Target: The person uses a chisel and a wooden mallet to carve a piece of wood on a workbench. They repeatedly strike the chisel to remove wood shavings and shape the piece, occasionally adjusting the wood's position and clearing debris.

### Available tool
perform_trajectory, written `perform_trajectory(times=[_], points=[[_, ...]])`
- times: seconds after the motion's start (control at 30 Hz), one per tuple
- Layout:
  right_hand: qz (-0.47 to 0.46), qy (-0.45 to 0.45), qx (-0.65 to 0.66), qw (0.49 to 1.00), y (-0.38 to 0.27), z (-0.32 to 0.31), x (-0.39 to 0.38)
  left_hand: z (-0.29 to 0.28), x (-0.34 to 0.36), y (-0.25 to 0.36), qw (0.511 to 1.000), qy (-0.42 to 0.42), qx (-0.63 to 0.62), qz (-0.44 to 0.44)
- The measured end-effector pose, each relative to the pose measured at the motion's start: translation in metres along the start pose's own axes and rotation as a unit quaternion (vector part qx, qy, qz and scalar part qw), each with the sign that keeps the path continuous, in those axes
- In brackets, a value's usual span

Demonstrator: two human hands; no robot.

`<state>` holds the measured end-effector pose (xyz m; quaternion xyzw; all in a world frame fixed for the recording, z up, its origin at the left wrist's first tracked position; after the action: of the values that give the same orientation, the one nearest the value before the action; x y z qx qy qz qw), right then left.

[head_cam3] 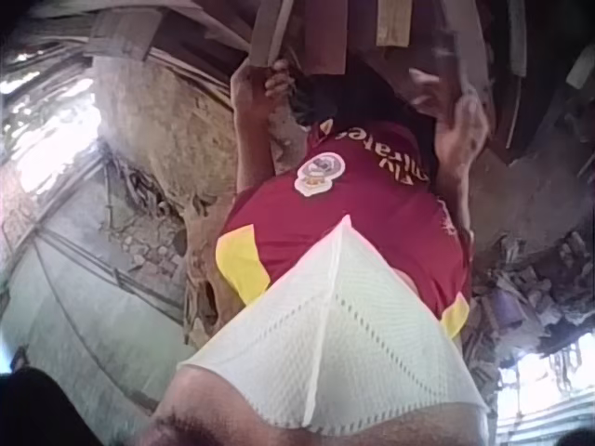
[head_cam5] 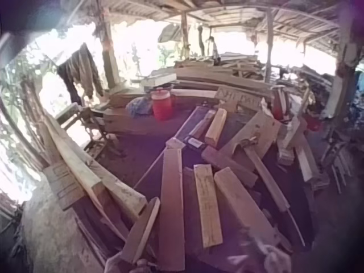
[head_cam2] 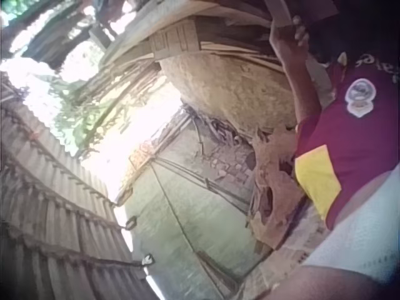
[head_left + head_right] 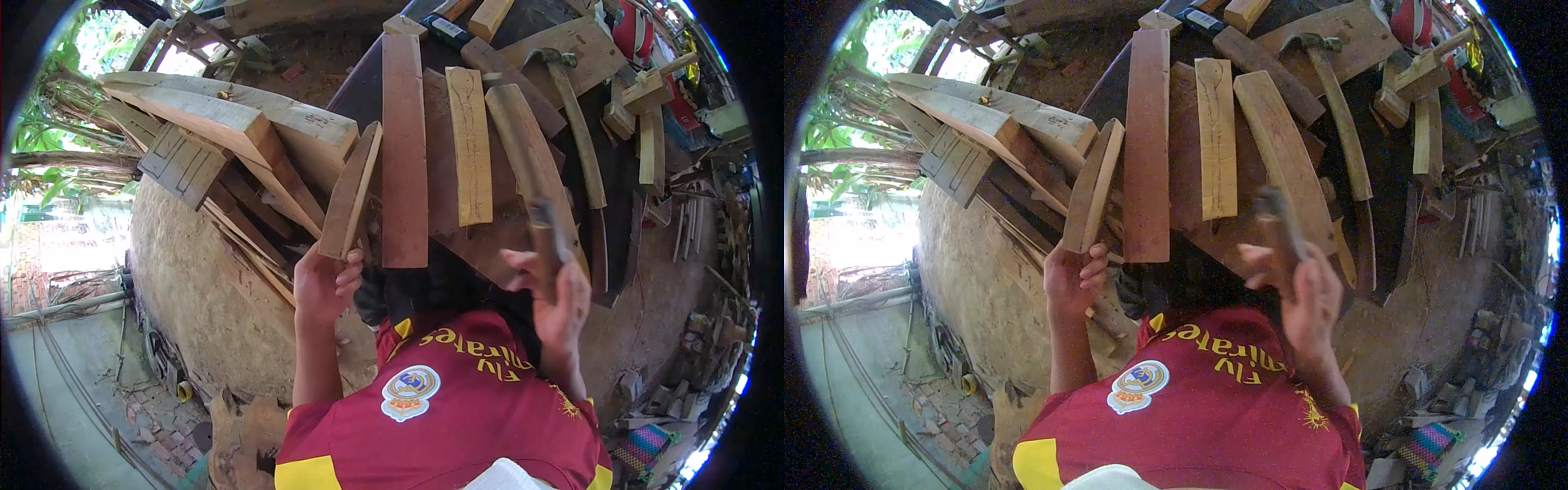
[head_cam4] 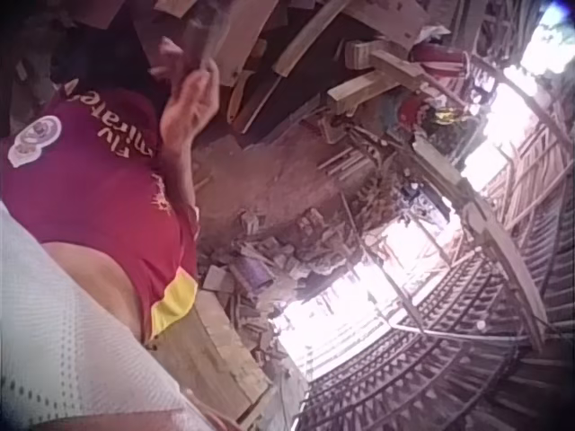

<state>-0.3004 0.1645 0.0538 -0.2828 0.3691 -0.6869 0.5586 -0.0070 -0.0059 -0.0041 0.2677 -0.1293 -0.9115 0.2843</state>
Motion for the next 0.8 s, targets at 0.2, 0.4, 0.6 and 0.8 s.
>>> perform_trajectory(times=[0.2, 0.4, 0.6, 0.8], points=[[-0.007, 0.082, 0.033, 0.996, 0.032, 0.071, 0.058, 0.007, 0.003, 0.000, 0.998, 0.034, -0.055, 0.002], [-0.006, 0.100, -0.023, 0.995, 0.064, 0.072, 0.083, 0.014, 0.001, -0.003, 0.998, 0.053, -0.032, 0.022], [-0.009, 0.144, 0.090, 0.985, 0.069, 0.086, 0.096, 0.025, 0.003, 0.002, 0.996, 0.077, 0.049, -0.008], [-0.022, 0.105, 0.033, 0.994, 0.074, 0.078, 0.102, 0.019, 0.007, 0.017, 0.959, 0.145, 0.236, -0.055]])
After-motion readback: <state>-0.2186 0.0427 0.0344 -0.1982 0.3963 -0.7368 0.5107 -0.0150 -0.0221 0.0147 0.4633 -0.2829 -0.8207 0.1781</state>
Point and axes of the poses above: each hand's wrist, its own x-axis towards the middle knuckle, its own z-axis out of the palm, y = z × x, the point moved 1 cm from there along x, towards the middle knuckle, and after that the axes turned 14 degrees about x, right-handed, at the moved point
